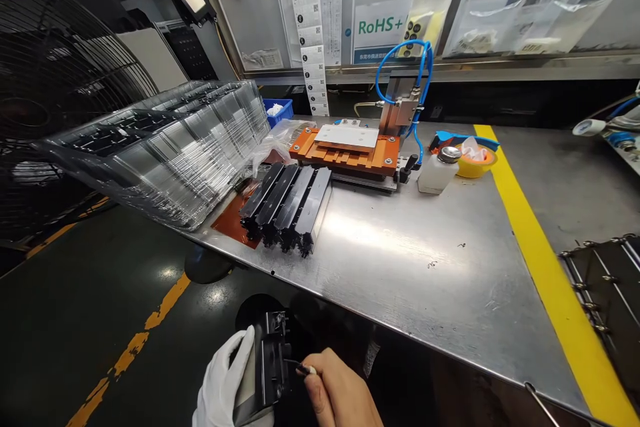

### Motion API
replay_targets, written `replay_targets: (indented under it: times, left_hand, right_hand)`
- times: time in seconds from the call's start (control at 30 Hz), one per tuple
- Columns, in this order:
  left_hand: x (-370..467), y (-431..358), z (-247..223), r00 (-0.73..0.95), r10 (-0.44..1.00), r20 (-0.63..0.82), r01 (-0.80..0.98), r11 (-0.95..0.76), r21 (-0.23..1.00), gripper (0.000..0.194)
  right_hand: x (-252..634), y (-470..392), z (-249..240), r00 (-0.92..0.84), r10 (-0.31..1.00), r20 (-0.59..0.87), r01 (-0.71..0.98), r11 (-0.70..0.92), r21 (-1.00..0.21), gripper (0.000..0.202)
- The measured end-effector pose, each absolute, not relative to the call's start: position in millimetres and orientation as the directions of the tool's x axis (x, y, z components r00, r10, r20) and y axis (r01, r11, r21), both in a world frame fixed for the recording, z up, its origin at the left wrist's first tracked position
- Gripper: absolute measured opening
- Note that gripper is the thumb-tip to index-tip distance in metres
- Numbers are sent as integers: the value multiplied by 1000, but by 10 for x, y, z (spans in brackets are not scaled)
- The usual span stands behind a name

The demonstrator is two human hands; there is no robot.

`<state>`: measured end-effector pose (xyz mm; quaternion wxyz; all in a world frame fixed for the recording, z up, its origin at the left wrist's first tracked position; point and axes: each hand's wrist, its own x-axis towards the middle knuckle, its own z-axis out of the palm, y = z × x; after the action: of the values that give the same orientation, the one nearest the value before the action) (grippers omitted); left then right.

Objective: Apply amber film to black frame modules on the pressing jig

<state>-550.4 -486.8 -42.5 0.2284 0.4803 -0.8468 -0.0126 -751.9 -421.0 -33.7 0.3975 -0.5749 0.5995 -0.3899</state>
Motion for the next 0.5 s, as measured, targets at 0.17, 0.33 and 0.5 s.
replay_targets:
  times: [0.17,0.33,0.5]
  left_hand:
    - [-5485,-4861,-466,-452,-828,332,-812,536,231,83]
    - [-5492,-4861,-512,-436,-833,340,-817,525,238,84]
    - [-5422,-5054,-421,-527,-794,303,-784,592,186,81]
  right_hand:
    - [-7474,-4335,-232,-13,-1000,-22,-358,25,-934,60]
    - [-7410,-4282,-393,-103,-984,149,-387,-98,-917,57]
    - [-7463,-4216,-326,-97,-957,-275,-73,282,-957,51]
